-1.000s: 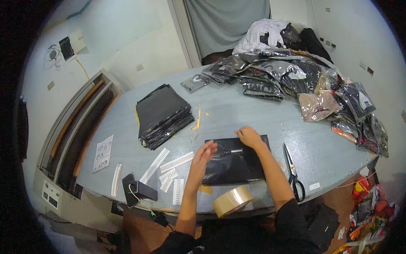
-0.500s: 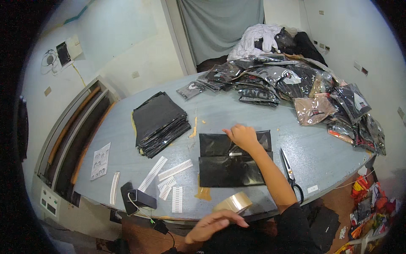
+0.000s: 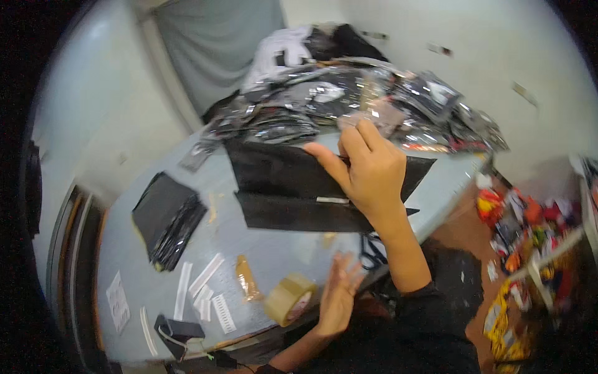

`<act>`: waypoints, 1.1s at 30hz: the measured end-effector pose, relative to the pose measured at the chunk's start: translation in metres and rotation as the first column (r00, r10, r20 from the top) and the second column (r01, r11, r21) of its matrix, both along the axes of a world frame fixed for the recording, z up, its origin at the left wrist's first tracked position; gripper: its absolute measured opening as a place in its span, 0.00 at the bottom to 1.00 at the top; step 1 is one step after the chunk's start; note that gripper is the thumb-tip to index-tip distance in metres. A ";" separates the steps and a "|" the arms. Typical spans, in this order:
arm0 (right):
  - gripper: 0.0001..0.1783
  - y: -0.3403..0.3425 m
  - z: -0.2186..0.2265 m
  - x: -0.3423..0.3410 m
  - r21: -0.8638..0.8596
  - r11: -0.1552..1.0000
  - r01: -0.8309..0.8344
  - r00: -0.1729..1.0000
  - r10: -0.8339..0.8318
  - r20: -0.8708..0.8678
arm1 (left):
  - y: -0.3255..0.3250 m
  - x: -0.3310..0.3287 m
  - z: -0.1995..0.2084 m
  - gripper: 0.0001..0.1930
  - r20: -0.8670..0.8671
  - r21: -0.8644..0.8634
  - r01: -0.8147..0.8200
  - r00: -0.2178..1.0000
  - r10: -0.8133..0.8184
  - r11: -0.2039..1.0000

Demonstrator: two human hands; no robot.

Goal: Packing and sealing clothing items into shipping bags using tape and labels.

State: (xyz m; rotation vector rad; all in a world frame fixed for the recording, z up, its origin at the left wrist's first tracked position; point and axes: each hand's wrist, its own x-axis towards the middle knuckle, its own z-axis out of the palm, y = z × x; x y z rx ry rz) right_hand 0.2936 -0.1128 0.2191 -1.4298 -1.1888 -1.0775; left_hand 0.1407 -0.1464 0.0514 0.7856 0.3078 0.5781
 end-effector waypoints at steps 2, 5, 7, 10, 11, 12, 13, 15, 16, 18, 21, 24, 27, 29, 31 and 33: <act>0.24 -0.030 -0.006 -0.003 -0.033 0.998 0.047 0.998 -0.048 -0.028 | -0.005 0.006 -0.012 0.27 0.032 -0.016 -0.165 0.986 0.166 0.986; 0.25 -0.088 -0.020 0.015 -0.077 0.979 0.190 0.978 -0.195 -0.069 | -0.010 0.023 -0.010 0.14 0.093 -0.119 -0.035 0.995 0.047 0.992; 0.25 -0.124 -0.025 0.018 -0.046 0.957 0.288 0.944 -0.291 -0.155 | -0.027 0.031 -0.006 0.11 0.058 -0.129 -0.012 0.998 0.020 0.992; 0.23 -0.171 -0.030 0.025 -0.053 0.876 0.480 0.849 -0.478 -0.225 | -0.051 0.038 -0.004 0.08 -0.013 -0.010 0.116 0.993 -0.116 0.993; 0.23 -0.184 -0.035 0.032 -0.043 0.854 0.518 0.822 -0.511 -0.249 | -0.055 0.044 -0.010 0.08 -0.016 -0.015 0.145 0.989 -0.145 0.989; 0.22 -0.196 -0.039 0.038 -0.050 0.821 0.568 0.778 -0.556 -0.294 | -0.058 0.051 -0.019 0.08 -0.034 0.034 0.187 0.982 -0.186 0.982; 0.22 -0.207 -0.045 0.044 -0.058 0.788 0.612 0.732 -0.593 -0.337 | -0.062 0.057 -0.022 0.09 -0.052 0.082 0.225 0.974 -0.221 0.971; 0.22 -0.232 -0.069 0.069 -0.062 0.764 0.642 0.688 -0.610 -0.393 | -0.071 0.069 -0.021 0.15 -0.220 0.120 0.333 0.928 -0.302 0.935; 0.22 -0.247 -0.090 0.086 -0.098 0.707 0.700 0.613 -0.666 -0.425 | -0.078 0.073 -0.020 0.19 -0.124 0.124 0.320 0.944 -0.305 0.939; 0.22 -0.277 -0.146 0.118 -0.197 0.598 0.777 0.468 -0.758 -0.455 | -0.080 0.072 -0.017 0.29 -0.054 0.206 0.391 0.920 -0.388 0.897; 0.20 -0.319 -0.265 0.146 -0.338 0.481 0.809 0.267 -0.812 -0.519 | -0.082 0.064 -0.026 0.27 -0.140 0.285 0.395 0.918 -0.370 0.873; 0.22 -0.349 -0.378 0.132 -0.446 0.376 0.812 0.094 -0.839 -0.536 | -0.071 0.056 -0.042 0.24 -0.194 0.271 0.419 0.905 -0.378 0.867; 0.21 -0.339 -0.407 0.113 -0.484 0.403 0.777 -0.056 -0.721 -0.690 | -0.064 0.056 -0.045 0.21 -0.260 0.233 0.436 0.889 -0.377 0.869; 0.20 -0.334 -0.413 0.116 -0.451 0.398 0.799 -0.105 -0.647 -0.755 | -0.061 0.058 -0.047 0.21 -0.276 0.191 0.423 0.889 -0.365 0.886; 0.18 -0.312 -0.388 0.138 -0.199 0.472 0.859 0.168 -0.628 -0.760 | -0.060 0.059 -0.043 0.21 -0.249 0.169 0.423 0.892 -0.377 0.890; 0.18 -0.267 -0.332 0.147 -0.075 0.600 0.797 0.328 -0.532 -0.781 | -0.057 0.060 -0.039 0.23 -0.191 0.156 0.422 0.900 -0.392 0.893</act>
